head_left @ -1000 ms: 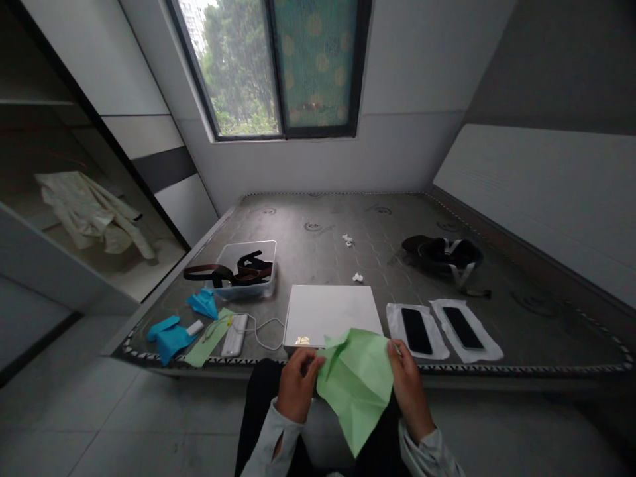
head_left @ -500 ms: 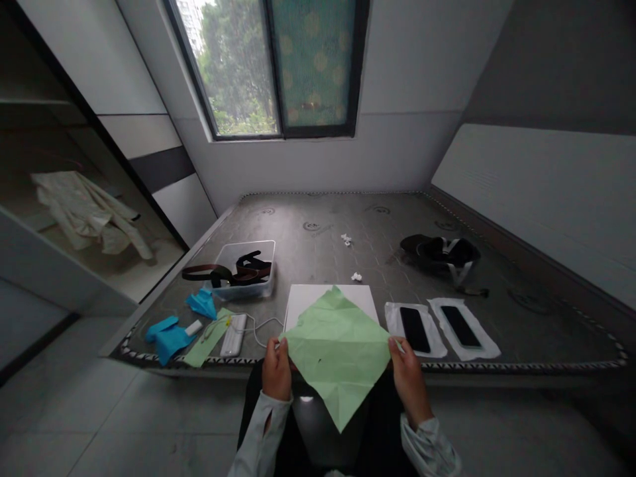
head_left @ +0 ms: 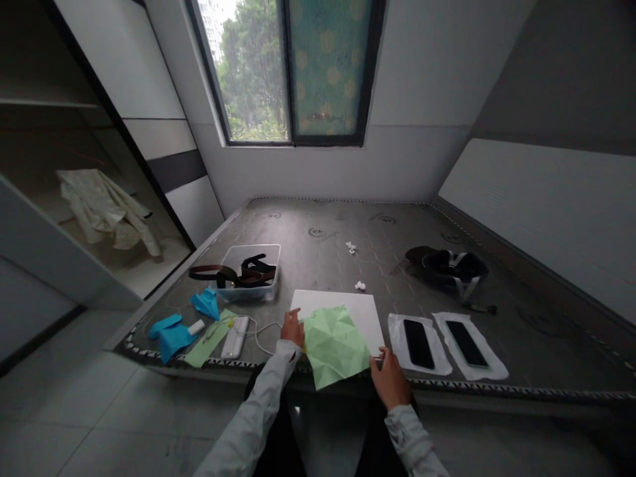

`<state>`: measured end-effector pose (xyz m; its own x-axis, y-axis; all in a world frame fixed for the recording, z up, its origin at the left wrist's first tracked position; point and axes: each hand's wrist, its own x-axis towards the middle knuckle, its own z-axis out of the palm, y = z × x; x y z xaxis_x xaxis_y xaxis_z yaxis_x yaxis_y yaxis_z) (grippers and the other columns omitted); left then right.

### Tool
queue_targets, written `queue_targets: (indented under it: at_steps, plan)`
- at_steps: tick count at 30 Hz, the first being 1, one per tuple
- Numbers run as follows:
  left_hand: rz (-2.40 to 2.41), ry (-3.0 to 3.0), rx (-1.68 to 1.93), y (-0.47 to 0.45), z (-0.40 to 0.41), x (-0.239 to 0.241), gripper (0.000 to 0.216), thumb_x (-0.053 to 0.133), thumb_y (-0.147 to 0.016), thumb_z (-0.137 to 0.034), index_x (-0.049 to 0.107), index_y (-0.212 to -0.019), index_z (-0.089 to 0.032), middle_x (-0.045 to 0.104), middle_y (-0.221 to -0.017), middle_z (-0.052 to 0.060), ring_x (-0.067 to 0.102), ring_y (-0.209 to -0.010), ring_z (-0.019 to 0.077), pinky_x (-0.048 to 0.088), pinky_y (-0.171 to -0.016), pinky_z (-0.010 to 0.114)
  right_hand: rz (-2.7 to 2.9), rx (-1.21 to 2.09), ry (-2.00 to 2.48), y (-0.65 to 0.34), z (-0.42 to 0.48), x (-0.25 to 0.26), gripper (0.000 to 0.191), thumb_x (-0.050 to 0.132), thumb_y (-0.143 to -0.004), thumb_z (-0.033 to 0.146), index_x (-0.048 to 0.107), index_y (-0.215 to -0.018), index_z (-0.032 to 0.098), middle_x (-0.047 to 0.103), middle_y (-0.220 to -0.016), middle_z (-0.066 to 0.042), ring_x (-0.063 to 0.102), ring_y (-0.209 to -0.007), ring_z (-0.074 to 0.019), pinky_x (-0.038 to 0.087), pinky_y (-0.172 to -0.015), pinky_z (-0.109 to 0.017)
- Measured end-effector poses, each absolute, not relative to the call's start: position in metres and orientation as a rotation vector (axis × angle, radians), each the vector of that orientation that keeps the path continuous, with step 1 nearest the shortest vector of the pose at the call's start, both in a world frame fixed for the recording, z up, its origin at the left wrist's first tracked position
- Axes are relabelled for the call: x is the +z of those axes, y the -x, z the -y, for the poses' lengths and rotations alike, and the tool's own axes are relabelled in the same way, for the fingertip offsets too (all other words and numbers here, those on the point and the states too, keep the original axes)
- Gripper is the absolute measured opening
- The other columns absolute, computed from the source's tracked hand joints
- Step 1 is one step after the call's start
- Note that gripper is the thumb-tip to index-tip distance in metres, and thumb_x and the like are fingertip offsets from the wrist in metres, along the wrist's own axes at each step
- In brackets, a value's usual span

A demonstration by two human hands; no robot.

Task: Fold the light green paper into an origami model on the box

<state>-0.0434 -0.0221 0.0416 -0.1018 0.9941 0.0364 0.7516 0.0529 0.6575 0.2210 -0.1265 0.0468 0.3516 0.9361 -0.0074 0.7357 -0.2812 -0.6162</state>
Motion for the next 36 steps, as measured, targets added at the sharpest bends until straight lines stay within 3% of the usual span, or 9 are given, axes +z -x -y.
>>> queue_targets:
  at_steps: [3, 8, 12, 19, 29, 36]
  plan:
    - [-1.801, -1.987, 0.599, 0.021, 0.038, 0.033, 0.037, 0.043, -0.085, -0.005, 0.061, -0.116, -0.015, 0.057, -0.131, 0.013, 0.056, -0.118, 0.0205, 0.042, -0.104, 0.033, 1.598, 0.401, 2.048, -0.202, 0.122, 0.046, 0.044, 0.038, -0.086, 0.030, 0.053, -0.124, 0.013, 0.055, -0.131, -0.018, 0.051, -0.123, -0.0296, 0.041, -0.101, -0.043]
    - [-1.700, -2.213, 0.311, -0.011, 0.056, 0.003, 0.049, 0.046, -0.090, -0.025, 0.048, -0.137, -0.013, 0.045, -0.146, 0.017, 0.040, -0.135, 0.0329, 0.036, -0.108, 0.050, 2.177, 0.417, 1.849, -0.164, 0.089, 0.038, 0.051, 0.036, -0.088, 0.017, 0.046, -0.138, 0.021, 0.035, -0.154, -0.006, 0.032, -0.141, -0.0201, 0.030, -0.113, -0.035]
    - [-1.624, -2.327, 0.164, -0.010, 0.044, -0.019, 0.059, 0.046, -0.090, -0.033, 0.036, -0.146, -0.017, 0.027, -0.156, 0.013, 0.026, -0.142, 0.0338, 0.029, -0.111, 0.055, 2.324, 0.509, 1.845, -0.152, 0.070, 0.021, 0.054, 0.043, -0.087, 0.018, 0.045, -0.141, 0.018, 0.037, -0.152, -0.008, 0.034, -0.140, -0.0234, 0.033, -0.111, -0.036]
    - [-1.407, -2.551, 0.089, 0.005, 0.005, -0.031, 0.063, 0.039, -0.093, -0.048, 0.024, -0.150, -0.025, 0.018, -0.159, 0.007, 0.019, -0.145, 0.0282, 0.022, -0.114, 0.051, 2.269, 0.467, 2.030, -0.153, 0.065, 0.006, 0.060, 0.040, -0.089, 0.021, 0.031, -0.148, 0.013, 0.022, -0.158, -0.009, 0.020, -0.145, -0.0242, 0.024, -0.116, -0.038]
    - [-1.096, -2.812, 0.221, 0.025, -0.015, -0.029, 0.085, 0.044, -0.079, -0.074, 0.027, -0.149, -0.028, 0.029, -0.155, 0.010, 0.027, -0.143, 0.0292, 0.023, -0.115, 0.043, 2.252, 0.489, 2.117, -0.168, 0.047, 0.021, 0.063, 0.037, -0.090, 0.036, 0.025, -0.150, 0.018, 0.016, -0.159, -0.007, 0.016, -0.146, -0.0217, 0.012, -0.118, -0.044]
    - [-1.147, -2.842, 0.163, 0.028, -0.023, -0.024, 0.082, 0.047, -0.077, -0.073, 0.030, -0.147, -0.033, 0.030, -0.155, 0.008, 0.029, -0.142, 0.0301, 0.023, -0.114, 0.048, 2.241, 0.514, 2.177, -0.172, 0.041, 0.031, 0.065, 0.037, -0.089, 0.035, 0.024, -0.150, 0.018, 0.016, -0.159, -0.007, 0.017, -0.146, -0.0196, 0.009, -0.118, -0.045]
